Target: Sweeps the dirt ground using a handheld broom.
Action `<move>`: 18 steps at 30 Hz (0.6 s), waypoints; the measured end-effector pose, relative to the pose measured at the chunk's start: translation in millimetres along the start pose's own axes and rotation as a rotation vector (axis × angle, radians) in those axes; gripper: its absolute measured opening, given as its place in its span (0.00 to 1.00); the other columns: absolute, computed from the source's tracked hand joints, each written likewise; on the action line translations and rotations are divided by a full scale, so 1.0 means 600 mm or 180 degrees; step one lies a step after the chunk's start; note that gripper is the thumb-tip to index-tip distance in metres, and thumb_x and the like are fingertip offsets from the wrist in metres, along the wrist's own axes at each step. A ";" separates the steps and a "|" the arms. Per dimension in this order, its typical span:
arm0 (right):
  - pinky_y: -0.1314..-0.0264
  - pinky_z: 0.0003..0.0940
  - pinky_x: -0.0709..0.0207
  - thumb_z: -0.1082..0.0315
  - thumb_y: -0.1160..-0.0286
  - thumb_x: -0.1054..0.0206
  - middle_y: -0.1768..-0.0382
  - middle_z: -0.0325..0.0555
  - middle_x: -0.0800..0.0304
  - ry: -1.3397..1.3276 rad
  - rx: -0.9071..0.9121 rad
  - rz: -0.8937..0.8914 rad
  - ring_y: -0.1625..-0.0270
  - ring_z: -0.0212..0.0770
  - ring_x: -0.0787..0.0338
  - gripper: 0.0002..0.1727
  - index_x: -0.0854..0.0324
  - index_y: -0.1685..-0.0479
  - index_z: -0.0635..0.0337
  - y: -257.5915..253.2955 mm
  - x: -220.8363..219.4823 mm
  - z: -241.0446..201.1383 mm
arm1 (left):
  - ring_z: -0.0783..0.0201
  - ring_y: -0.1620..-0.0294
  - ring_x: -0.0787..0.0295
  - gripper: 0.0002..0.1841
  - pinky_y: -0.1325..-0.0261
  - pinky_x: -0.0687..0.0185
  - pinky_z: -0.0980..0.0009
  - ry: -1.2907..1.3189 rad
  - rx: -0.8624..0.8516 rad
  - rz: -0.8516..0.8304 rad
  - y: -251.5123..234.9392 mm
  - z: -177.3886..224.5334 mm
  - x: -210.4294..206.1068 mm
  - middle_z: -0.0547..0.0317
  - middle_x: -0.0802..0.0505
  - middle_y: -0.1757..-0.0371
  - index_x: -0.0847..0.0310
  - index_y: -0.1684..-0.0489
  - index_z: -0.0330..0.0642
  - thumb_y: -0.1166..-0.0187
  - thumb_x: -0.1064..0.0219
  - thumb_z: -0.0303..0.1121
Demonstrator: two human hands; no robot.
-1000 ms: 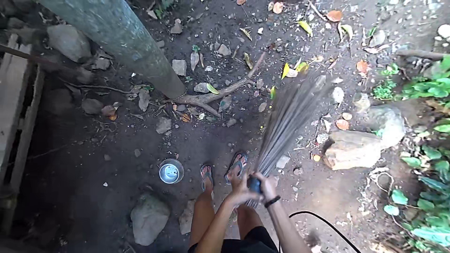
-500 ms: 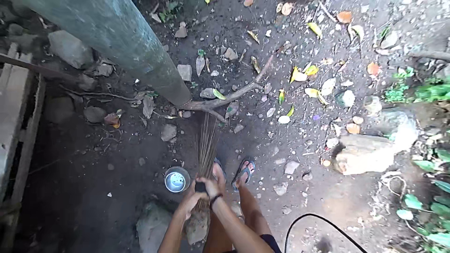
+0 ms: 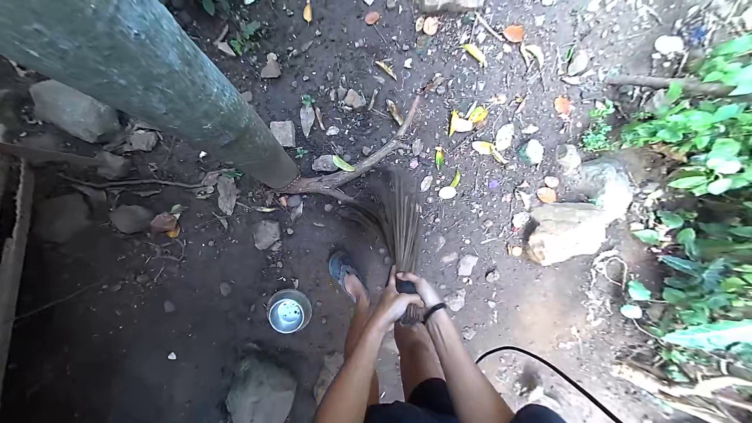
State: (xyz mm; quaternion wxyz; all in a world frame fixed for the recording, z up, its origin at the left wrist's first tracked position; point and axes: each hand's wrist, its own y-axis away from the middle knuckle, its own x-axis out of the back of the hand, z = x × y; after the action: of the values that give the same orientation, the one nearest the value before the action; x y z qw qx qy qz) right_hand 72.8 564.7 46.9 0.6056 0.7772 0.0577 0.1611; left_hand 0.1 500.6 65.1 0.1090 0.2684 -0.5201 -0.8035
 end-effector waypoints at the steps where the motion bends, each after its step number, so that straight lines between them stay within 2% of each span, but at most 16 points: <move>1: 0.52 0.40 0.20 0.71 0.23 0.31 0.59 0.54 0.11 0.0069 0.0073 0.0211 0.60 0.41 0.13 0.12 0.19 0.48 0.72 0.011 0.015 -0.009 | 0.47 0.28 0.20 0.57 0.31 0.21 0.50 0.0061 -0.0064 -0.0093 0.003 0.001 -0.015 0.35 0.28 0.17 0.66 0.03 0.47 0.34 0.28 0.19; 3: 0.51 0.45 0.17 0.73 0.26 0.29 0.57 0.59 0.11 0.0200 0.0258 0.0310 0.58 0.46 0.11 0.18 0.22 0.42 0.75 0.045 0.028 0.007 | 0.52 0.25 0.23 0.55 0.26 0.24 0.55 0.0131 -0.0320 -0.0140 0.034 -0.026 -0.022 0.37 0.28 0.16 0.60 0.04 0.41 0.39 0.28 0.17; 5: 0.53 0.46 0.14 0.75 0.30 0.28 0.60 0.59 0.10 0.0353 0.0301 0.0054 0.60 0.47 0.09 0.21 0.24 0.40 0.76 0.092 0.024 0.041 | 0.56 0.21 0.25 0.57 0.21 0.27 0.59 0.0092 -0.0618 0.0123 0.083 -0.084 -0.008 0.40 0.29 0.14 0.56 0.05 0.37 0.45 0.25 0.20; 7: 0.51 0.46 0.14 0.76 0.33 0.26 0.60 0.58 0.10 0.0620 0.0041 -0.0590 0.59 0.46 0.09 0.21 0.23 0.42 0.75 0.132 0.007 0.072 | 0.56 0.21 0.24 0.56 0.22 0.25 0.60 0.0186 -0.0702 0.0817 0.145 -0.138 -0.001 0.39 0.27 0.16 0.50 0.08 0.34 0.49 0.23 0.23; 8: 0.49 0.45 0.14 0.75 0.34 0.26 0.59 0.56 0.10 0.0720 -0.0132 -0.1007 0.58 0.45 0.09 0.20 0.22 0.43 0.74 0.132 -0.016 0.083 | 0.54 0.22 0.24 0.56 0.22 0.25 0.59 0.0353 -0.0695 0.1214 0.166 -0.149 0.004 0.36 0.28 0.16 0.53 0.08 0.33 0.47 0.24 0.22; 10: 0.45 0.44 0.16 0.72 0.32 0.24 0.57 0.54 0.09 0.0897 -0.0447 -0.1709 0.55 0.44 0.09 0.17 0.18 0.46 0.71 0.087 -0.095 0.102 | 0.53 0.33 0.17 0.51 0.32 0.19 0.58 0.0629 -0.0596 0.2066 0.158 -0.142 0.040 0.34 0.21 0.25 0.52 0.09 0.31 0.42 0.28 0.19; 11: 0.43 0.44 0.18 0.69 0.28 0.26 0.53 0.55 0.09 0.1019 -0.0585 -0.1929 0.52 0.44 0.11 0.18 0.18 0.44 0.71 0.050 -0.142 0.104 | 0.54 0.44 0.13 0.47 0.45 0.13 0.57 0.0695 -0.0469 0.2348 0.129 -0.133 0.074 0.36 0.17 0.33 0.49 0.11 0.34 0.38 0.30 0.20; 12: 0.38 0.44 0.20 0.67 0.25 0.27 0.47 0.58 0.12 0.1152 -0.0741 -0.2050 0.47 0.45 0.12 0.21 0.21 0.38 0.71 0.011 -0.185 0.103 | 0.55 0.55 0.12 0.43 0.58 0.13 0.57 0.0763 -0.0261 0.2438 0.096 -0.121 0.109 0.39 0.15 0.41 0.49 0.11 0.39 0.32 0.33 0.22; 14: 0.29 0.46 0.26 0.64 0.21 0.29 0.36 0.62 0.17 0.1250 -0.0921 -0.1905 0.37 0.49 0.17 0.26 0.24 0.31 0.73 -0.037 -0.234 0.086 | 0.57 0.68 0.15 0.33 0.73 0.18 0.60 0.0739 0.0309 0.2139 0.052 -0.078 0.167 0.46 0.15 0.57 0.48 0.14 0.46 0.21 0.41 0.27; 15: 0.28 0.48 0.27 0.63 0.21 0.28 0.35 0.63 0.17 0.1134 -0.0922 -0.1693 0.35 0.51 0.17 0.25 0.23 0.32 0.74 -0.031 -0.237 0.076 | 0.59 0.75 0.16 0.27 0.78 0.20 0.64 0.0616 0.0513 0.1880 0.054 -0.054 0.180 0.51 0.15 0.65 0.45 0.19 0.47 0.19 0.43 0.27; 16: 0.30 0.50 0.26 0.63 0.23 0.26 0.39 0.64 0.15 0.0976 -0.0872 -0.1454 0.37 0.52 0.16 0.25 0.21 0.36 0.74 -0.005 -0.223 0.077 | 0.61 0.80 0.16 0.26 0.82 0.20 0.67 0.0521 0.0592 0.1605 0.077 -0.043 0.178 0.53 0.15 0.71 0.44 0.21 0.46 0.19 0.44 0.26; 17: 0.32 0.52 0.24 0.64 0.25 0.24 0.43 0.65 0.13 0.0814 -0.0781 -0.1262 0.40 0.54 0.14 0.24 0.20 0.39 0.75 0.032 -0.197 0.087 | 0.62 0.83 0.16 0.32 0.83 0.20 0.68 0.0494 0.0567 0.1346 0.114 -0.047 0.163 0.55 0.14 0.74 0.47 0.18 0.46 0.24 0.44 0.24; 18: 0.34 0.53 0.21 0.66 0.28 0.23 0.45 0.65 0.12 0.0677 -0.0656 -0.1168 0.42 0.55 0.12 0.25 0.22 0.38 0.75 0.074 -0.165 0.102 | 0.63 0.84 0.16 0.38 0.84 0.19 0.69 0.0503 0.0498 0.1161 0.157 -0.061 0.141 0.56 0.13 0.74 0.49 0.16 0.46 0.33 0.42 0.24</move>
State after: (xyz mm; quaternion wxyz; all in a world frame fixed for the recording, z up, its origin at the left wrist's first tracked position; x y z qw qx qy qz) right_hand -5.8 468.6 58.3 0.6914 0.6663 0.2447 0.1344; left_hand -60.2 392.6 110.7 0.2719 0.2395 -0.6107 -0.7041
